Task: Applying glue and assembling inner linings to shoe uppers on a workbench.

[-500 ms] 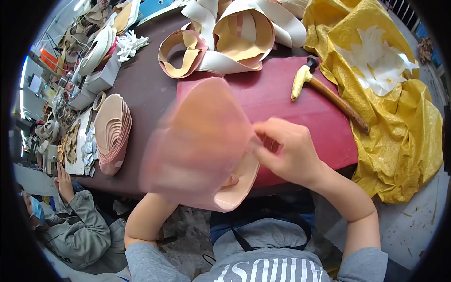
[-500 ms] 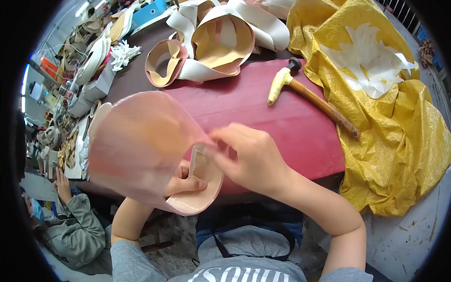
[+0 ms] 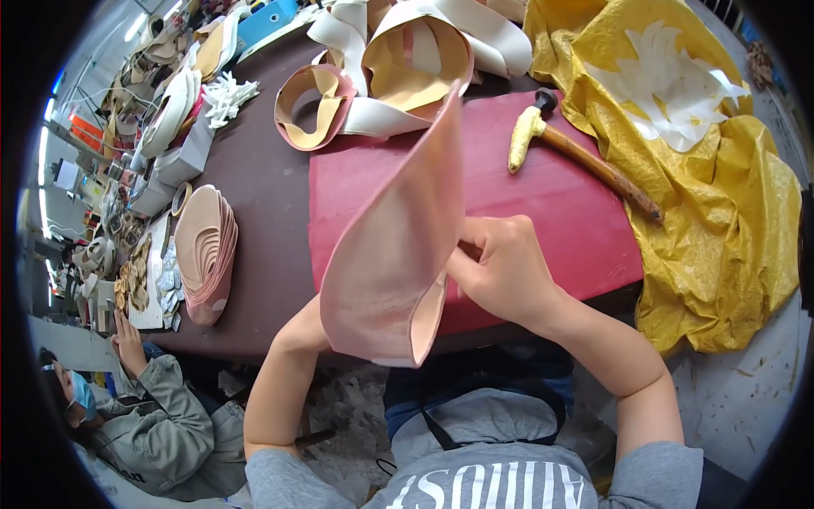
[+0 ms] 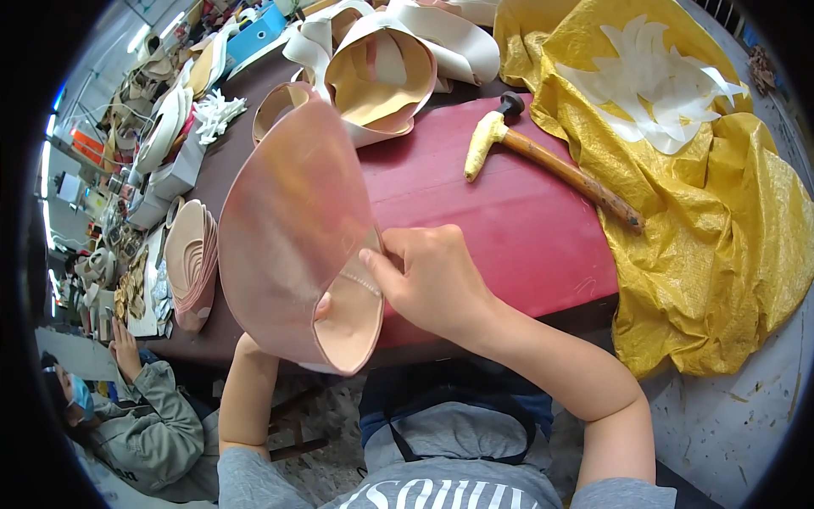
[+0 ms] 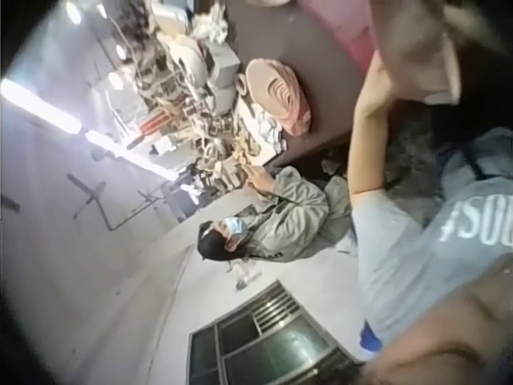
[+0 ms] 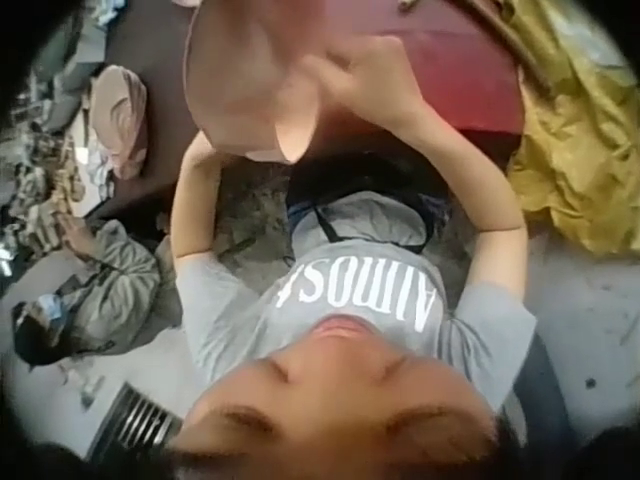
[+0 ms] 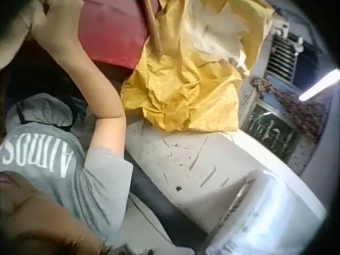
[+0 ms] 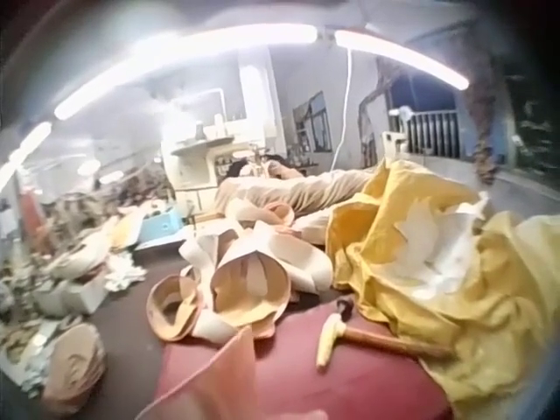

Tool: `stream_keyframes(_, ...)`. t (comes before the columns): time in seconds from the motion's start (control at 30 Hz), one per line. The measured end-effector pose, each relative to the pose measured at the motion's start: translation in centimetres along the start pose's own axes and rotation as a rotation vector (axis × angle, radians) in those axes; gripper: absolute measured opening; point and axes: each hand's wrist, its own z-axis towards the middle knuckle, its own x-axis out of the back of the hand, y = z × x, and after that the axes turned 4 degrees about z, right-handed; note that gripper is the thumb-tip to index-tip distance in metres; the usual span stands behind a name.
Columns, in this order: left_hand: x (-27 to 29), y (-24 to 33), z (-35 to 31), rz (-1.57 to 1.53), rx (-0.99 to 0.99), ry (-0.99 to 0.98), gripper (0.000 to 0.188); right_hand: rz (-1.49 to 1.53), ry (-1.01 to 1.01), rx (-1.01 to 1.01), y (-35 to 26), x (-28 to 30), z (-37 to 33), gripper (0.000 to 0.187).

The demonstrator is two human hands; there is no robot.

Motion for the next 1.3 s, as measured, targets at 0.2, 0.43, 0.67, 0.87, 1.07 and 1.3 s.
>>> stream_keyframes(0.2, -3.6, 2.1, -2.0, 0.295, 0.495, 0.049, 0.024, -0.106, 0.027, 0.140, 2.6, 0.6, -3.0, 0.018)
stream_keyframes(0.43, -3.1, 3.7, -2.7, 1.390, 0.435, 0.028, 0.024, 0.186, 0.056, -0.323, 0.8, 5.7, -3.7, 0.045)
stream_keyframes(0.67, 0.8, -0.1, -0.6, 0.971, 0.457, 0.145, 0.025, -0.259, -0.126, -0.321, 1.9, 6.2, -3.8, 0.043)
stream_keyframes(0.87, -0.2, -4.0, -0.7, 0.658, 0.171, 0.258, 0.034, -0.867, 0.205, 0.322, 5.8, 10.2, -1.4, 0.034)
stream_keyframes(1.07, -0.1, -5.3, -0.2, 0.398, 0.093, 0.225, 0.061, -0.982, 0.286, 0.168, 8.9, 13.0, 1.8, 0.025)
stream_keyframes(1.3, 0.3, -6.0, 0.1, 0.430, 0.156, 0.238, 0.083, -0.557, -0.009, 0.645, 0.6, 3.7, 1.3, 0.019)
